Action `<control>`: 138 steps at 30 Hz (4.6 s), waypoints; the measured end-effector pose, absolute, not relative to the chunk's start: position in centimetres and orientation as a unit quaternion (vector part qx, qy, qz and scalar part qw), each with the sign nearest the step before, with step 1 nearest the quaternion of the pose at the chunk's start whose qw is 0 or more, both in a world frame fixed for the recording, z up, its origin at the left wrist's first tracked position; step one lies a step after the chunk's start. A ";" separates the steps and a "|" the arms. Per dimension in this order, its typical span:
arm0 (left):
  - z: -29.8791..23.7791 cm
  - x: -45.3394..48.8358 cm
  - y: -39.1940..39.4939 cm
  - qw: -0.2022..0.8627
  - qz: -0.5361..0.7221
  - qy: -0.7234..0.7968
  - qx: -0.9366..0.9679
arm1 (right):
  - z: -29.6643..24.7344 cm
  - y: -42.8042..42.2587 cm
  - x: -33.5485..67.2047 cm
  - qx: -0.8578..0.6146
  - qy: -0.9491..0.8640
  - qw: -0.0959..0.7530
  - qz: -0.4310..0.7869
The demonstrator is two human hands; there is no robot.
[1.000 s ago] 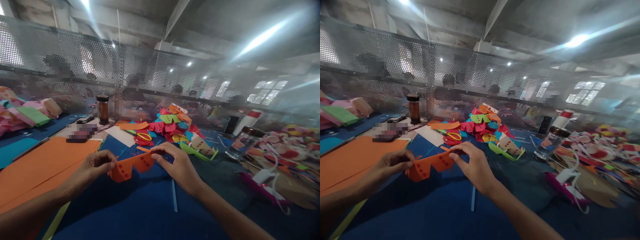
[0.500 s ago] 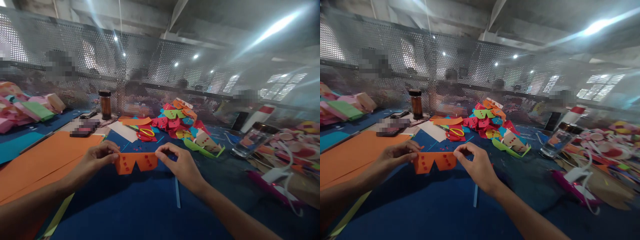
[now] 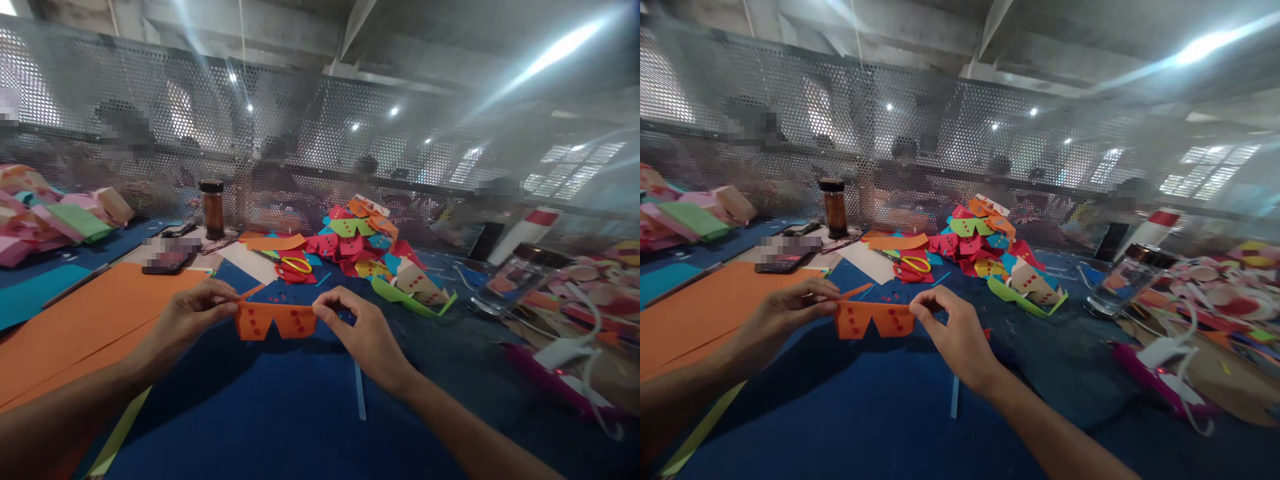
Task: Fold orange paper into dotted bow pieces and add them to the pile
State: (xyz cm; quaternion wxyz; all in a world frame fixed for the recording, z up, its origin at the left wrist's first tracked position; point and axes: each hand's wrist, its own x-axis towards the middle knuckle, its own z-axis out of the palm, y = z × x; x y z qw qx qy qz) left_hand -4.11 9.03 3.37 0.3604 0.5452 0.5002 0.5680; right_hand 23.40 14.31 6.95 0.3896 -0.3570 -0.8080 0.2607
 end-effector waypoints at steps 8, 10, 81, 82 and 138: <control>3.4 -3.9 9.1 0.433 0.573 0.497 0.486 | 6.6 14.4 23.5 -0.353 -0.811 0.391 0.254; 3.4 -3.9 9.1 0.435 0.573 0.493 0.489 | 6.5 14.4 23.5 -0.351 -0.812 0.389 0.256; 3.2 -4.4 8.9 0.333 0.538 0.549 0.547 | 7.5 13.0 23.4 -0.280 -0.770 0.290 0.496; 3.1 -4.5 9.0 0.336 0.539 0.545 0.547 | 7.5 12.8 23.4 -0.281 -0.780 0.290 0.479; 2.6 -0.1 5.6 0.034 0.391 0.421 0.818 | 4.0 12.9 23.0 -0.195 -0.900 0.362 0.145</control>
